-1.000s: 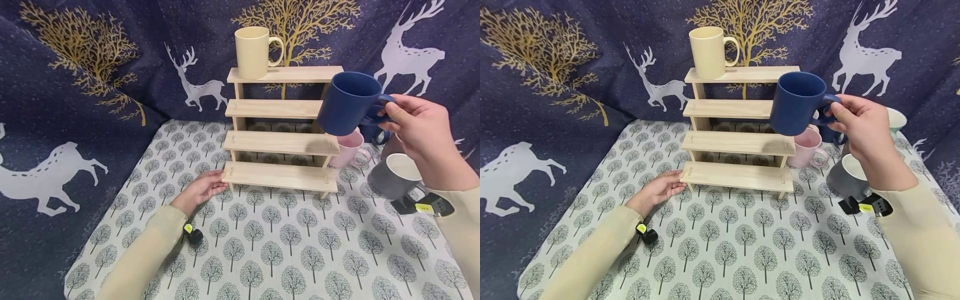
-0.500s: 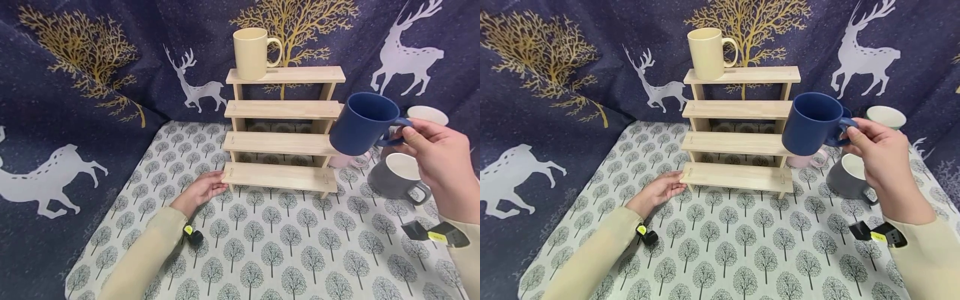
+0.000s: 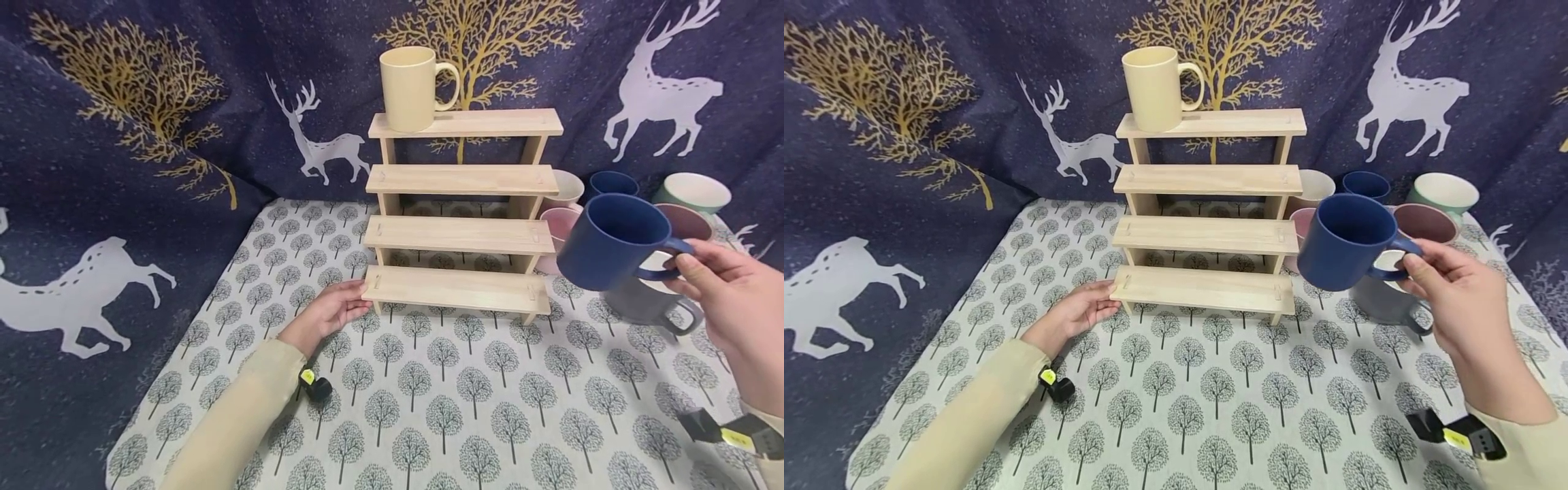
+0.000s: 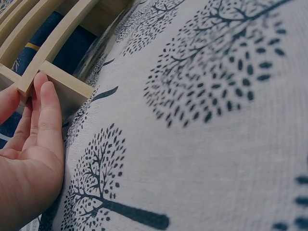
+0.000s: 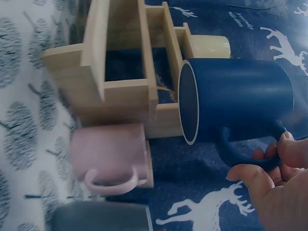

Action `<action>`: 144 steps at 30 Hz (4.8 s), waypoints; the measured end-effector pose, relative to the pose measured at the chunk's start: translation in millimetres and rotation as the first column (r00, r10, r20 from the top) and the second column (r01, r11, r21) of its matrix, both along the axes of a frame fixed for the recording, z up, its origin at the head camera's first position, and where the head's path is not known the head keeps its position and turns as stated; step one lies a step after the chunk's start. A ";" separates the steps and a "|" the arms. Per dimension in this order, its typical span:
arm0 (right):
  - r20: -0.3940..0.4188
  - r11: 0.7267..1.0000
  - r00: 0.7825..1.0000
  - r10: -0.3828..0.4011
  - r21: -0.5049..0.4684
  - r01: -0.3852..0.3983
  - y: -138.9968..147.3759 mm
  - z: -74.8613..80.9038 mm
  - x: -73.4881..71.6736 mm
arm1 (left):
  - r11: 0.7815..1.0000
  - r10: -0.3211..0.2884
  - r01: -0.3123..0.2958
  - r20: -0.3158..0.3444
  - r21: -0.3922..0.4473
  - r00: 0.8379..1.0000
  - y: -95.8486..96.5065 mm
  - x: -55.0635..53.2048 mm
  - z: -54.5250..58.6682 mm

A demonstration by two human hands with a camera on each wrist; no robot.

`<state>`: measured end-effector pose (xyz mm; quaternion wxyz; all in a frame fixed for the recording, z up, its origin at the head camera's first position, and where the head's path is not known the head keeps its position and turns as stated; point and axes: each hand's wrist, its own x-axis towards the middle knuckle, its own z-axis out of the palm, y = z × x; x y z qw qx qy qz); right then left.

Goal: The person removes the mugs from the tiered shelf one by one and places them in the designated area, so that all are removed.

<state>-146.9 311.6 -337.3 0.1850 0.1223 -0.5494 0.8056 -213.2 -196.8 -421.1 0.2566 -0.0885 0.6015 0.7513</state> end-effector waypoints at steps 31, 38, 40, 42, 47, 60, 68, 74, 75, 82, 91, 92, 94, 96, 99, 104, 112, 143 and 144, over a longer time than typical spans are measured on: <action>0.284 0.993 0.958 -0.038 0.115 0.005 -6.2 -49.5 22.7 | 1.000 0.011 -0.011 0.004 0.021 1.000 0.3 1.0 -0.2; 0.309 0.991 0.950 -0.034 0.132 -0.007 -9.0 -58.2 21.5 | 1.000 0.013 -0.013 0.007 0.027 1.000 0.5 0.8 -1.3; 0.311 0.989 0.950 -0.033 0.147 -0.013 -8.8 -60.1 20.6 | 1.000 0.012 -0.012 0.005 0.028 1.000 0.4 0.8 -1.6; 0.325 0.985 0.945 -0.041 0.172 -0.016 -8.4 -62.2 19.6 | 0.999 0.013 -0.013 0.005 0.029 1.000 0.4 1.0 -1.6; 0.382 0.979 0.923 -0.053 0.203 -0.028 -8.2 -66.8 17.6 | 0.999 0.013 -0.013 0.003 0.034 1.000 0.2 1.6 -1.3; 0.402 0.985 0.915 -0.026 0.164 -0.044 -8.1 -77.1 11.7 | 0.999 0.009 -0.009 0.001 0.040 1.000 0.1 1.9 -0.4; 0.451 0.985 0.892 -0.029 0.165 -0.051 -6.4 -81.5 11.1 | 0.999 0.010 -0.010 -0.002 0.035 1.000 0.2 1.8 -0.9; 0.455 0.982 0.889 -0.043 0.185 -0.047 -7.6 -83.7 10.7 | 0.999 0.011 -0.011 -0.004 0.032 1.000 0.7 1.6 -0.4; 0.450 0.982 0.892 -0.041 0.184 -0.048 -7.8 -84.3 10.5 | 0.999 0.012 -0.012 -0.002 0.031 1.000 0.6 1.6 -0.4; 0.426 0.984 0.905 -0.005 0.162 -0.071 -6.0 -89.0 9.2 | 0.999 0.017 -0.017 0.002 0.034 1.000 -0.3 2.3 -1.0; 0.439 0.980 0.892 0.104 0.106 -0.166 1.5 -88.6 6.8 | 0.999 0.017 -0.017 -0.006 0.033 1.000 0.8 0.4 -2.6; 0.445 0.978 0.889 0.112 0.109 -0.177 2.4 -88.3 6.6 | 0.999 0.019 -0.019 -0.005 0.034 1.000 1.0 0.4 -2.7; 0.454 0.972 0.881 0.136 0.109 -0.206 4.7 -87.4 6.4 | 0.999 0.020 -0.020 -0.004 0.035 1.000 1.3 0.6 -2.7; 0.462 0.965 0.875 0.142 0.131 -0.226 6.3 -86.5 7.1 | 0.999 0.017 -0.017 -0.004 0.037 1.000 1.5 0.7 -2.7; 0.472 0.954 0.871 0.138 0.174 -0.245 7.1 -83.9 7.7 | 0.999 0.014 -0.014 -0.007 0.034 1.000 0.8 0.9 -3.1; 0.472 0.892 0.881 -0.002 0.398 -0.212 5.9 -77.8 10.4 | 0.999 0.005 -0.005 -0.021 0.035 1.000 0.1 0.5 -3.6; 0.277 0.556 0.920 -0.278 0.827 -0.081 -0.2 -59.4 12.7 | 1.000 0.001 -0.001 -0.010 0.008 1.000 -1.3 0.4 0.5; 0.131 0.759 0.982 -0.136 0.651 0.018 -132.3 125.8 -179.2 | 1.000 0.013 -0.013 0.039 0.014 0.999 2.0 1.3 9.2; 0.151 0.766 0.982 -0.117 0.643 -0.007 -137.2 128.9 -182.8 | 1.000 0.013 -0.014 0.037 0.014 0.999 1.8 1.5 9.1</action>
